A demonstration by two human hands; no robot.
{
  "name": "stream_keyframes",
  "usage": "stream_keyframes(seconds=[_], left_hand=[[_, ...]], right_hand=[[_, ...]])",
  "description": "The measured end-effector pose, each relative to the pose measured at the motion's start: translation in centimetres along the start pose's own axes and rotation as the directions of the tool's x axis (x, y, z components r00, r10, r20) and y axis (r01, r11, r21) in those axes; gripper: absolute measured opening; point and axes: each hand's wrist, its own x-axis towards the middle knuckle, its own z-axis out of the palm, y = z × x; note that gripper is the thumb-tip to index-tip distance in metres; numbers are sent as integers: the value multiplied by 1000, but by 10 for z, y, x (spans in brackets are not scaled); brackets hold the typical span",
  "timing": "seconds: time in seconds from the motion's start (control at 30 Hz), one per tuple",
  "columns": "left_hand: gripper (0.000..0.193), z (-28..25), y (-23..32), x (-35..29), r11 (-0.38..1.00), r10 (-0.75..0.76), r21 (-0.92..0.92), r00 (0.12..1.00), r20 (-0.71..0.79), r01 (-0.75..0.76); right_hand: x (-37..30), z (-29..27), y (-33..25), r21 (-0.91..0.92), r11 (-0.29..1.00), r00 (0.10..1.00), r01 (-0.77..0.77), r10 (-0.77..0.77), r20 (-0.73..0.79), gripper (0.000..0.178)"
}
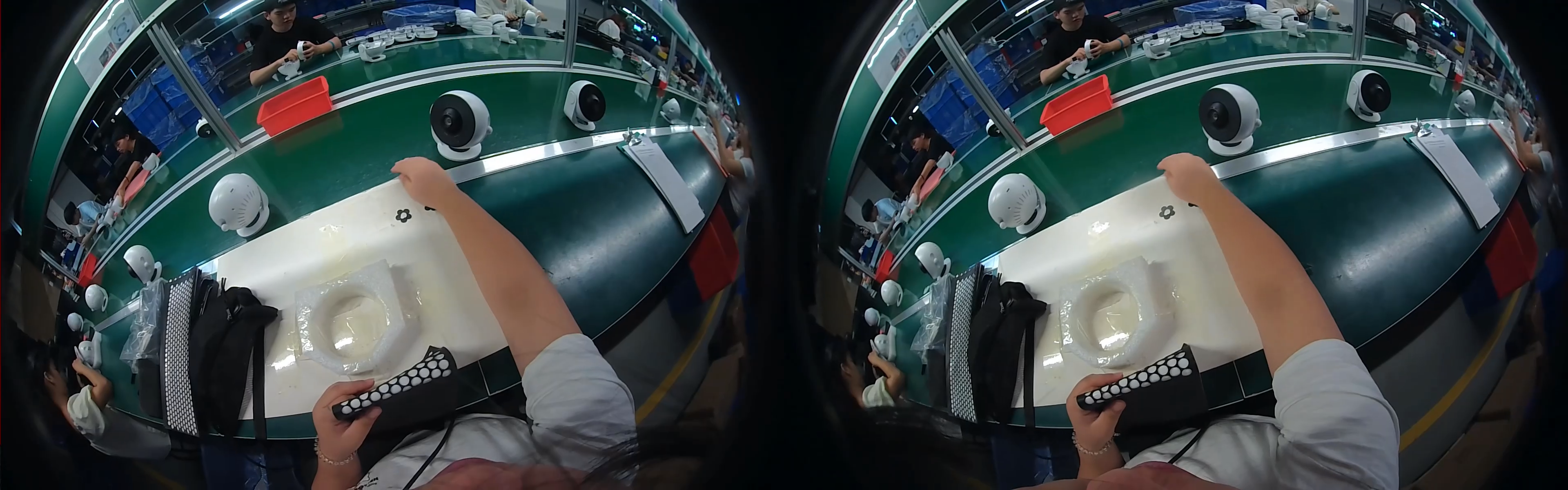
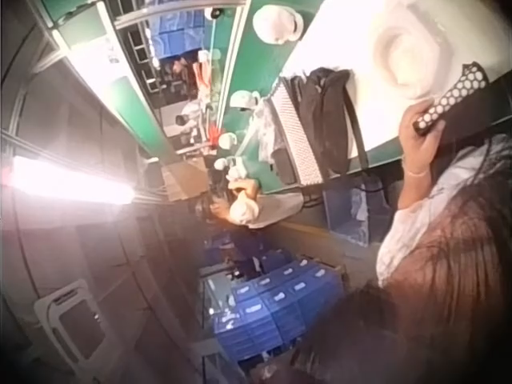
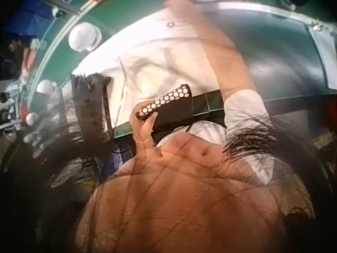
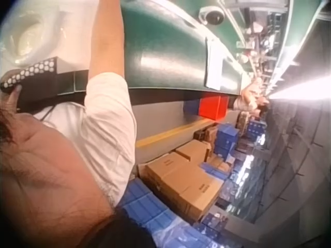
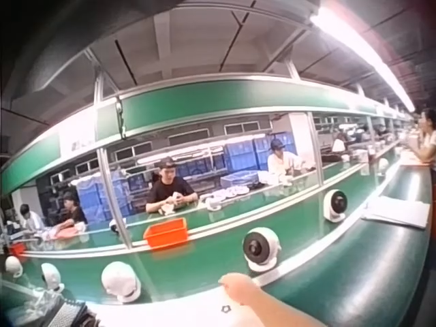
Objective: Assembling internal parts into a circular white plastic housing on a factory production line.
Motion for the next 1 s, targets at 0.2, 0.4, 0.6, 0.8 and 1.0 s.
stream_keyframes(seconds=[0.2, 0.4, 0.6, 0.8, 1.0], left_hand=[[16, -2, -3, 0, 1000, 12, -13, 999, 33, -11], [15, -3, -2, 0, 1000, 18, -24, 999, 41, -17], [15, -3, -3, 0, 1000, 15, 15, 998, 55, -16], [16, -3, -5, 0, 1000, -4, -3, 998, 61, 4], [17, -3, -4, 1, 999, 10, 38, 997, 78, -13]], right_hand=[[-8, 5, -41, -145, 984, 962, 106, -64, 267, 25], [-9, 10, -32, 19, 999, 949, 50, -54, 309, 27], [-9, 7, -33, 46, 998, 947, 37, -50, 319, 28], [-9, 6, -34, 50, 998, 952, 40, -53, 302, 27], [-9, 3, -35, 22, 999, 948, 38, -43, 317, 27]])
